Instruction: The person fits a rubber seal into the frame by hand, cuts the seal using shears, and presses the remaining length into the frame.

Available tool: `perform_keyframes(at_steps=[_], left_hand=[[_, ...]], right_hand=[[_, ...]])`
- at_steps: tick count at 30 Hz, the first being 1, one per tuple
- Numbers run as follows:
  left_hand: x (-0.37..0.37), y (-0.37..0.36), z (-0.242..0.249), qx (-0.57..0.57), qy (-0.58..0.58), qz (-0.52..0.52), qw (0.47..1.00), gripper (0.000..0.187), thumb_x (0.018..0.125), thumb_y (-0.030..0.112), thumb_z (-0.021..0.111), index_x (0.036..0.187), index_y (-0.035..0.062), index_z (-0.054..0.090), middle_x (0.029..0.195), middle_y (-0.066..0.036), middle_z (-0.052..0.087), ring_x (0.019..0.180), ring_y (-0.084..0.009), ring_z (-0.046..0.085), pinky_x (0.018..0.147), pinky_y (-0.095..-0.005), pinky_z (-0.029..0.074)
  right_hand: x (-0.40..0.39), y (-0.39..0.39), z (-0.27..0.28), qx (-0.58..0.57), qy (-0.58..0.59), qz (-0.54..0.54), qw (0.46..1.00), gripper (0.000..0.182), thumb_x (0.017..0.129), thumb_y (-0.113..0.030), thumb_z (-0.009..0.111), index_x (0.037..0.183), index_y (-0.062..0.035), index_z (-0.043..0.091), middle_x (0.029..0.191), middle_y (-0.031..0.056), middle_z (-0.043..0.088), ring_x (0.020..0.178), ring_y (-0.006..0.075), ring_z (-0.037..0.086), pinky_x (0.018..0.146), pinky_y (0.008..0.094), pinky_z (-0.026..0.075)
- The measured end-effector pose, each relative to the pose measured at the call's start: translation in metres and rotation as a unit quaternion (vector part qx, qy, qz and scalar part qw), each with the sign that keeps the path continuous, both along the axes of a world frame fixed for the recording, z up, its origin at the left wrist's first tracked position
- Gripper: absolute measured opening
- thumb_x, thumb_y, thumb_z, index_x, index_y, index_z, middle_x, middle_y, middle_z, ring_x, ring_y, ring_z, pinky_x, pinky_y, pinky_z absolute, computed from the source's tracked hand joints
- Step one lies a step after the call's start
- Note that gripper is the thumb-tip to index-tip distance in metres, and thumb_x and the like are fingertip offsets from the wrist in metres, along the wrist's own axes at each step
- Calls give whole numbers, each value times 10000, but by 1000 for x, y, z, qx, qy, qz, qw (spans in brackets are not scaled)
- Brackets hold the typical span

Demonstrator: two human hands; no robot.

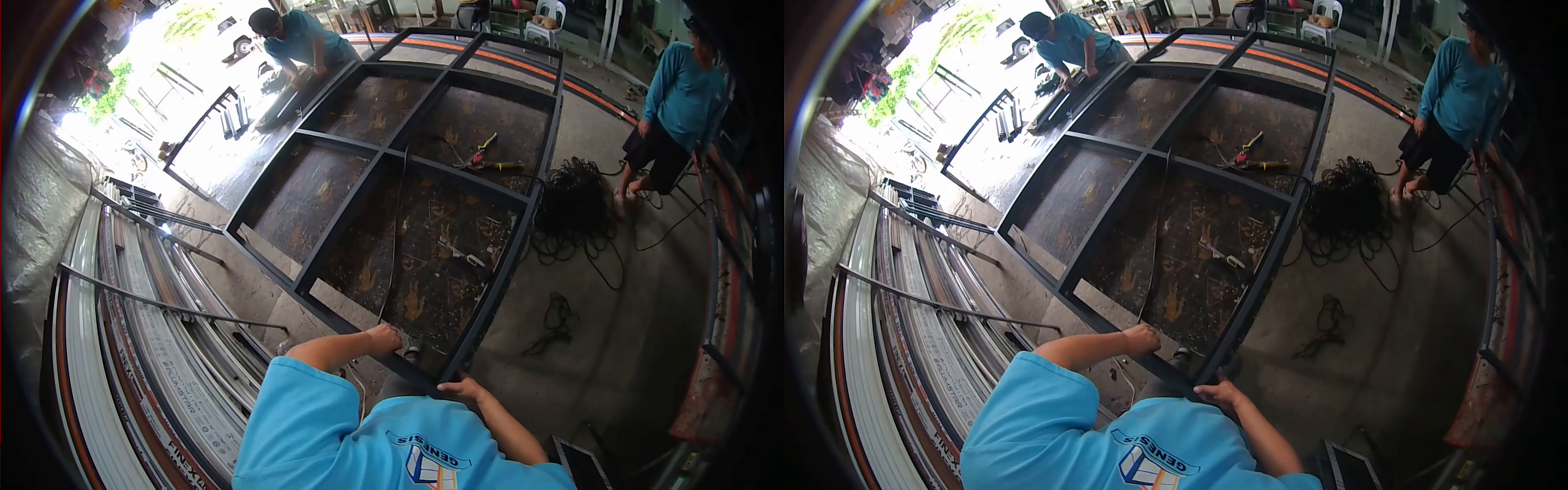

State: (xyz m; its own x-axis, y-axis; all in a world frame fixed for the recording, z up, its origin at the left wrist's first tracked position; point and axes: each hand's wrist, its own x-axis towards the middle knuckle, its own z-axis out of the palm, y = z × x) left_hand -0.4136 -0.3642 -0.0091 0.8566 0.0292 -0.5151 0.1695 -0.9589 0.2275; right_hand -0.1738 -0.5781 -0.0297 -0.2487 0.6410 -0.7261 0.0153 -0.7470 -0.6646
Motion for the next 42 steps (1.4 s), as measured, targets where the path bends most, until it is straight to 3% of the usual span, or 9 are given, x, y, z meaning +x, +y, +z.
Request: perform_keyframes(at_steps=[3, 7, 14, 18, 20, 27, 30, 34, 42], left_hand=[[-4, 10, -20, 9, 47, -26, 999, 146, 816, 159, 596, 896, 84, 691, 923, -99, 679, 943, -279, 647, 829, -409, 493], [-10, 15, -25, 48, 40, -32, 998, 150, 823, 176, 588, 888, 103, 702, 922, -82, 686, 940, -266, 645, 839, -406, 480], [-11, 17, -28, 25, -14, -36, 999, 136, 778, 169, 604, 843, 96, 699, 892, -91, 702, 919, -268, 669, 815, -407, 489], [-15, 20, -34, 18, -29, -42, 999, 163, 780, 163, 597, 865, 79, 707, 910, -107, 701, 923, -277, 669, 819, -411, 489], [-19, 24, -42, 14, -36, -49, 998, 172, 786, 159, 591, 875, 74, 710, 918, -114, 701, 924, -279, 670, 823, -411, 488], [-21, 32, -19, -9, -29, -48, 998, 187, 743, 148, 629, 892, 81, 720, 943, -133, 702, 932, -286, 676, 814, -394, 513], [-24, 33, -11, -16, -11, -52, 998, 187, 738, 150, 638, 892, 87, 723, 948, -131, 704, 934, -286, 679, 792, -397, 526], [-21, 37, -21, -50, 1, -36, 998, 192, 767, 150, 626, 911, 68, 722, 975, -142, 704, 948, -300, 678, 786, -413, 537], [-32, 52, -18, -116, -73, -36, 990, 177, 799, 156, 597, 892, 61, 715, 904, -148, 699, 885, -326, 677, 751, -426, 536]], right_hand=[[-6, -3, -25, 63, -20, -7, 998, 886, 672, -382, 842, 1346, 27, 438, 1250, 176, 571, 1160, 274, 545, 993, 347, 433], [1, 1, -1, 64, -31, 16, 997, 965, 639, -435, 842, 1361, 47, 421, 1329, 199, 512, 1241, 306, 482, 1058, 360, 376], [-6, -10, -40, 86, -79, 5, 993, 1069, 615, -498, 831, 1404, 55, 367, 1372, 255, 479, 1292, 338, 454, 1089, 358, 343], [-8, -4, -28, 73, -158, 28, 984, 1055, 605, -536, 816, 1366, 74, 416, 1343, 285, 499, 1255, 365, 494, 1042, 372, 396], [-8, 5, 4, -13, -212, 100, 972, 965, 601, -555, 804, 1252, 99, 523, 1289, 303, 536, 1191, 389, 543, 966, 393, 455], [-27, 2, -21, 6, -374, 70, 925, 768, 614, -501, 810, 1028, 116, 619, 1022, 276, 660, 1001, 365, 646, 867, 409, 504], [-56, 4, -13, -24, -333, -143, 932, 548, 681, -339, 791, 974, 73, 581, 941, 171, 648, 838, 242, 628, 736, 363, 517], [-86, 18, -23, -6, -188, -415, 890, 363, 743, -175, 712, 1016, 27, 584, 912, 102, 641, 789, 217, 603, 713, 368, 507], [-115, 49, 14, -87, -387, -435, 808, 625, 693, -323, 720, 1053, 160, 554, 1050, 267, 618, 973, 367, 591, 879, 413, 445]])
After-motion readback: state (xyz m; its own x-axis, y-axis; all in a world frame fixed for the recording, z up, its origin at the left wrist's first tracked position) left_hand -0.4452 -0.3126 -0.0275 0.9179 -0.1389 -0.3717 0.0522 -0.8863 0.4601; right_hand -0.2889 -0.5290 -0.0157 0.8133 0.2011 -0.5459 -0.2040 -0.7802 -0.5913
